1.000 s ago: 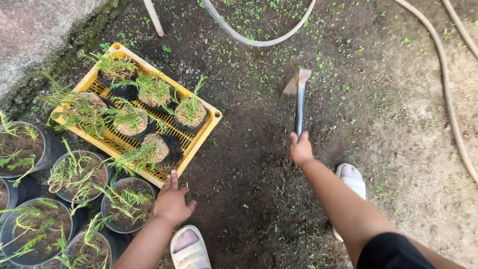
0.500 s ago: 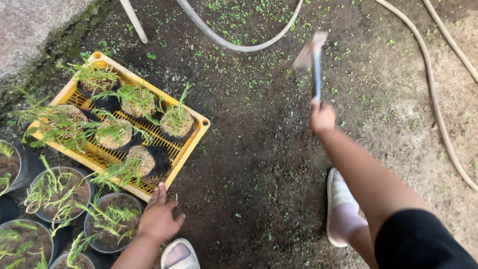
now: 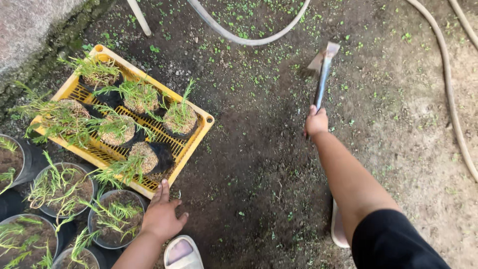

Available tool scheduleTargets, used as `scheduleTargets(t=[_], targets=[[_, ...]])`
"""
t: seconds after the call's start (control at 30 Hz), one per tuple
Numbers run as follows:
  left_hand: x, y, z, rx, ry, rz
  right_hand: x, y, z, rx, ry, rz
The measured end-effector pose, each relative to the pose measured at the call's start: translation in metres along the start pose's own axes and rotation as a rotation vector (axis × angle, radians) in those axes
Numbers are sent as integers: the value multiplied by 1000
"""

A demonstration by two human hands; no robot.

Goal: The person uses a small hand hoe to cultivate soil in a garden area, then picks up and organizes several small potted plants arranged in a yellow tray.

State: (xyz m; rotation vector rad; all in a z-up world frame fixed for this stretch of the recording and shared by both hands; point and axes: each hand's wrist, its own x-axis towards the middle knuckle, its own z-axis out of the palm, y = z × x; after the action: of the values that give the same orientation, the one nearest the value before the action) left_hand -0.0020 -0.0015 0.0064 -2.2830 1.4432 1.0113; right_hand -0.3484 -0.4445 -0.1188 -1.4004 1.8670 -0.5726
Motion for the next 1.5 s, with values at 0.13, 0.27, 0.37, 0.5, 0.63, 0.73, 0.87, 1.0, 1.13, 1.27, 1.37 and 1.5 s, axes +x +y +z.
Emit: scheduleTargets(t=[0.13,0.27,0.37,0.5,0.63,0.73,0.87,1.0,1.13,1.27,1.37,1.5], targets=[[0,0,1,21,11,-13,-63,18,-11,42,-10,25],[2,1,4,33,18,-16,-130,46,-29,-97,-75,-17],[3,-1,8,24,19,-15,-160,58,-40,-125,-73,-38],[5,-4,10,39,48,6,-130,47,-60,-80,37,5],[5,-5,11,13,72,8,-21,12,-71,-156,263,-220],[5,-5,9,-7,54,-1,55,-29,-78,-236,420,-340],[5,-2,4,30,9,-21,90,-57,-73,-22,135,15],[3,2,2,57,-18,-30,66,8,-32,-31,136,27],[3,6,0,68,-13,-44,4,70,-15,-139,218,-193],[4,5,3,72,-11,-51,-76,89,-18,-28,33,35],[4,3,7,69,27,-49,-127,78,-36,-144,169,-287],[9,-2,13,63,40,-46,-142,55,-66,-15,-4,168]])
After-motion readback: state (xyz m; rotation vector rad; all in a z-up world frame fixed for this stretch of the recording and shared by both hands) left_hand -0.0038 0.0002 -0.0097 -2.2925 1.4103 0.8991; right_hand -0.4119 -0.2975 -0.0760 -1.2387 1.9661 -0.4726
